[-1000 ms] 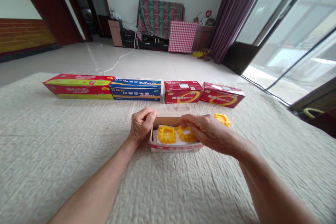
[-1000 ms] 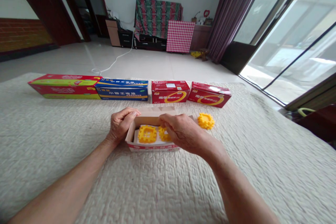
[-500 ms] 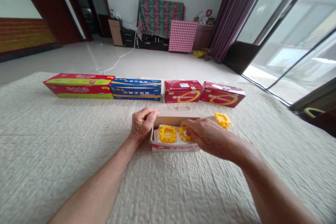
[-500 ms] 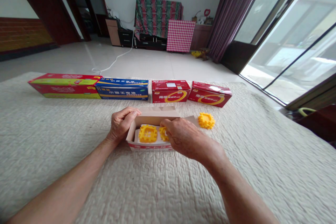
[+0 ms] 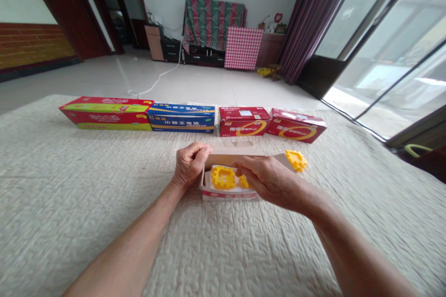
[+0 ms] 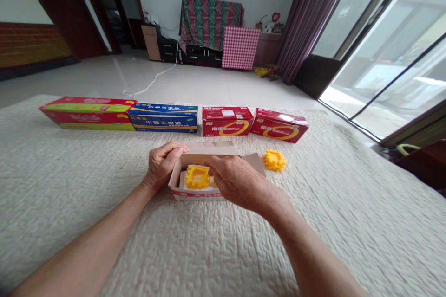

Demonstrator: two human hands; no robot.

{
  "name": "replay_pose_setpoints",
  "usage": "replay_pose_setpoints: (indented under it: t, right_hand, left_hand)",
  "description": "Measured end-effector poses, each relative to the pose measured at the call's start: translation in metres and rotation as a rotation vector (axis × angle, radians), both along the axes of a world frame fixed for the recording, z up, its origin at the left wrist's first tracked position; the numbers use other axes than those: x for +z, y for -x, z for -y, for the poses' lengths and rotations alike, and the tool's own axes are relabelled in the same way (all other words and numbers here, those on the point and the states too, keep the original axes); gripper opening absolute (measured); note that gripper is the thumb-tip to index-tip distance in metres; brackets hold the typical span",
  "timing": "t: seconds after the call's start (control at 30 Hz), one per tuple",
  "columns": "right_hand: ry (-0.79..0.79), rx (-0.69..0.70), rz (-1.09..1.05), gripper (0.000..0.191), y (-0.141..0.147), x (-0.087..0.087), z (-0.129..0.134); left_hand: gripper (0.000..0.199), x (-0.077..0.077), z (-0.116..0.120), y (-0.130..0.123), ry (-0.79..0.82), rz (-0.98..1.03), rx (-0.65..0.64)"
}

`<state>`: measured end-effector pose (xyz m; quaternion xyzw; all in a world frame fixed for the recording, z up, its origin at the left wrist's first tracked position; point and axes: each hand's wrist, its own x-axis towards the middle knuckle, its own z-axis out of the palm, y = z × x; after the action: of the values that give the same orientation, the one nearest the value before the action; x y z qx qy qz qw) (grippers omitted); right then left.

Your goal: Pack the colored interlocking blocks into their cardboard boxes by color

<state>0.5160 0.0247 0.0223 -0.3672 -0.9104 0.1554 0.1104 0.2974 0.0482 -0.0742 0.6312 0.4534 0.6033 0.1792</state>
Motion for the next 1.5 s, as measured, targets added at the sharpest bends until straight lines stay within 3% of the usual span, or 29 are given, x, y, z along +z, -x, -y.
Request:
replay_pose_setpoints:
  t: [0.13, 0.23, 0.4, 0.5, 0.6, 0.83, 1.03, 1.2, 1.33, 1.4, 1.5]
  right_hand:
    - [-0.017, 0.033, -0.035, 0.022, 0.003, 0.001, 0.004]
    - [-0.099, -0.050, -0.090, 0.025, -0.015, 0.009, -0.003]
    - [-0.313, -0.267, -0.184, 0.031, -0.096, 0.016, -0.036]
    - [-0.223, -0.375, -0.001, 0.048, -0.145, 0.007, -0.055]
    - [-0.088, -0.441, 0.187, 0.062, -0.166, -0.010, -0.068]
    - [-0.021, -0.446, 0.252, 0.072, -0.163, -0.042, -0.084]
    - [-0.010, -0.438, 0.222, 0.058, -0.162, -0.046, -0.087]
    - [-0.053, -0.454, 0.231, 0.051, -0.156, -0.033, -0.082]
    - [-0.233, -0.455, 0.126, 0.051, -0.138, -0.007, -0.065]
    - [-0.321, -0.342, 0.015, 0.050, -0.119, 0.008, -0.050]
    - [-0.294, -0.148, -0.087, 0.046, -0.082, 0.022, -0.023]
  left_hand:
    - [0.021, 0.001, 0.000, 0.000, 0.009, -0.010, 0.018]
    - [0.021, 0.002, 0.000, 0.000, 0.007, -0.020, 0.011]
    - [0.020, 0.001, -0.001, 0.002, 0.003, -0.028, 0.003]
    - [0.019, -0.001, -0.003, 0.003, -0.006, -0.025, -0.002]
    - [0.019, -0.002, -0.002, 0.004, -0.012, -0.030, -0.011]
    - [0.019, 0.002, 0.001, 0.003, -0.005, -0.033, 0.003]
    - [0.020, 0.004, 0.001, 0.002, -0.005, -0.031, 0.010]
    - [0.020, 0.004, 0.000, 0.001, 0.002, -0.024, 0.008]
    - [0.020, 0.004, 0.000, 0.001, 0.003, -0.016, 0.004]
    - [0.020, 0.004, 0.000, 0.001, 0.002, -0.018, 0.005]
    - [0.021, 0.003, 0.000, 0.001, 0.003, -0.027, 0.011]
